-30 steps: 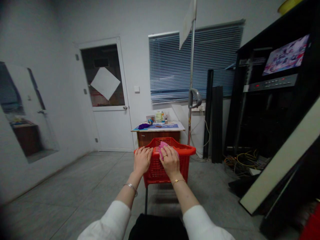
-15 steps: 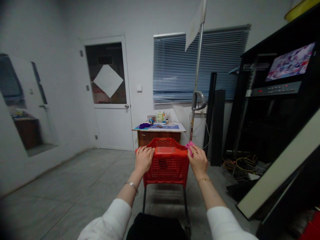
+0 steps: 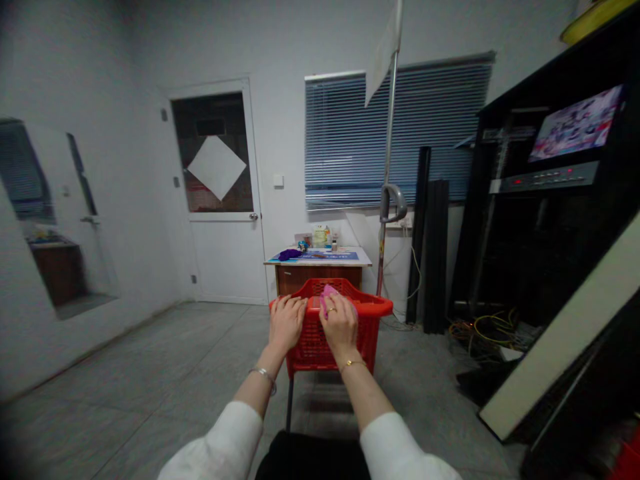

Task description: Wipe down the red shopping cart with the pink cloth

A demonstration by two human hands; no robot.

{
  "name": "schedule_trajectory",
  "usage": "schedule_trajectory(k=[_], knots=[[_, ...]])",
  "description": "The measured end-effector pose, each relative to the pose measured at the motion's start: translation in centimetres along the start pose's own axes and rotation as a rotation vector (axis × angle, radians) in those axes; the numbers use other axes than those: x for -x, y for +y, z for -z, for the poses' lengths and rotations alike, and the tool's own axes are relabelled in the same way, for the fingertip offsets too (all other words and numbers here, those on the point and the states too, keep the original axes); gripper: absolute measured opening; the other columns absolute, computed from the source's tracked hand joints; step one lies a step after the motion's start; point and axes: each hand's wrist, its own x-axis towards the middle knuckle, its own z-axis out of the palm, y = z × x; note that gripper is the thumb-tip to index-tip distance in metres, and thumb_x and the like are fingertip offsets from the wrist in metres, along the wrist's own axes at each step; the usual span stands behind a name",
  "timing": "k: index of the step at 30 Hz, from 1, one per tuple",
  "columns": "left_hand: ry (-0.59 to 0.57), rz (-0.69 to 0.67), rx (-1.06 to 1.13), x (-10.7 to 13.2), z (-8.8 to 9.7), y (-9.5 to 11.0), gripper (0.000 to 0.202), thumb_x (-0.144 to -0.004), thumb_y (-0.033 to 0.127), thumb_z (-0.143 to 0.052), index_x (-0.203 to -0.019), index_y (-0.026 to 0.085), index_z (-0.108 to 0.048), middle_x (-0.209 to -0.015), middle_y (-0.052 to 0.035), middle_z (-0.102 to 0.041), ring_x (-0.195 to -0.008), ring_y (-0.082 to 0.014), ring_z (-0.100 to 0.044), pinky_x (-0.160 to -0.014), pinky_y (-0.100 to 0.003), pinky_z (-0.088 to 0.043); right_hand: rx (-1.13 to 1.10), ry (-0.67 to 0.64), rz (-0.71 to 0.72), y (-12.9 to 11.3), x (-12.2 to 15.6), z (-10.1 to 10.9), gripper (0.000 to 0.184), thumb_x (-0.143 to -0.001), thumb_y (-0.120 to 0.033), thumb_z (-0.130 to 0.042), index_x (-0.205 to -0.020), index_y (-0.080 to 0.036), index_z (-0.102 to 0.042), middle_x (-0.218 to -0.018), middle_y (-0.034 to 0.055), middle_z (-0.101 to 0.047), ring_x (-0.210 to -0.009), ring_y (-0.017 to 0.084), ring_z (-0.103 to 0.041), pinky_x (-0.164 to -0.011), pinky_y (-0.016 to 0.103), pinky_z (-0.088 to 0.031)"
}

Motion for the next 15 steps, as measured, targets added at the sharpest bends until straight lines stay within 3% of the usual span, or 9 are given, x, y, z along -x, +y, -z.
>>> schedule_trajectory(k=[3,5,8,15], knots=[[-0.015,-0.012,-0.001,0.0,0.1,-0.3,0.03,-0.1,0.031,-0.041,-0.113,0.028,-0.068,-0.114,-0.0013,-0.07,-0.117,-0.0252,-0.054,-0.11,-0.048,-0.033,-0.019,-0.01,0.085,-1.3,0.2,-0.2,0.024,-0.089,-0.022,-0.056,-0.107,-0.017,-0.07,-0.111,0.0089,-0.069,-0.107,0.02,-0.058,-0.099,0.035,-0.043],[-0.023,-0.024,0.003,0.0,0.2,-0.7,0.029,-0.1,0.031,-0.042,-0.113,0.029,-0.067,-0.114,-0.001,-0.07,-0.116,-0.0243,-0.055,-0.11,-0.047,-0.034,-0.013,-0.018,0.129,-0.7,0.4,0.1,0.025,-0.089,-0.022,-0.056,-0.11,-0.017,-0.069,-0.114,0.0084,-0.068,-0.109,0.02,-0.057,-0.1,0.035,-0.043],[-0.019,-0.026,0.007,0.0,0.2,-1.0,0.029,-0.1,0.031,-0.042,-0.112,0.029,-0.068,-0.114,-0.0007,-0.07,-0.116,-0.0241,-0.054,-0.109,-0.047,-0.034,0.007,-0.029,0.149,2.4,0.7,0.9,0.027,-0.089,-0.024,-0.056,-0.113,-0.018,-0.068,-0.115,0.0077,-0.068,-0.109,0.02,-0.057,-0.1,0.035,-0.045],[0.009,-0.015,0.037,0.0,0.0,-0.2,0.029,-0.1,0.032,-0.042,-0.11,0.029,-0.069,-0.112,-0.001,-0.071,-0.115,-0.0238,-0.054,-0.109,-0.046,-0.033,0.086,-0.044,0.04,11.1,0.8,3.7,0.027,-0.091,-0.029,-0.054,-0.108,-0.017,-0.07,-0.109,0.0082,-0.07,-0.101,0.019,-0.06,-0.094,0.032,-0.048]])
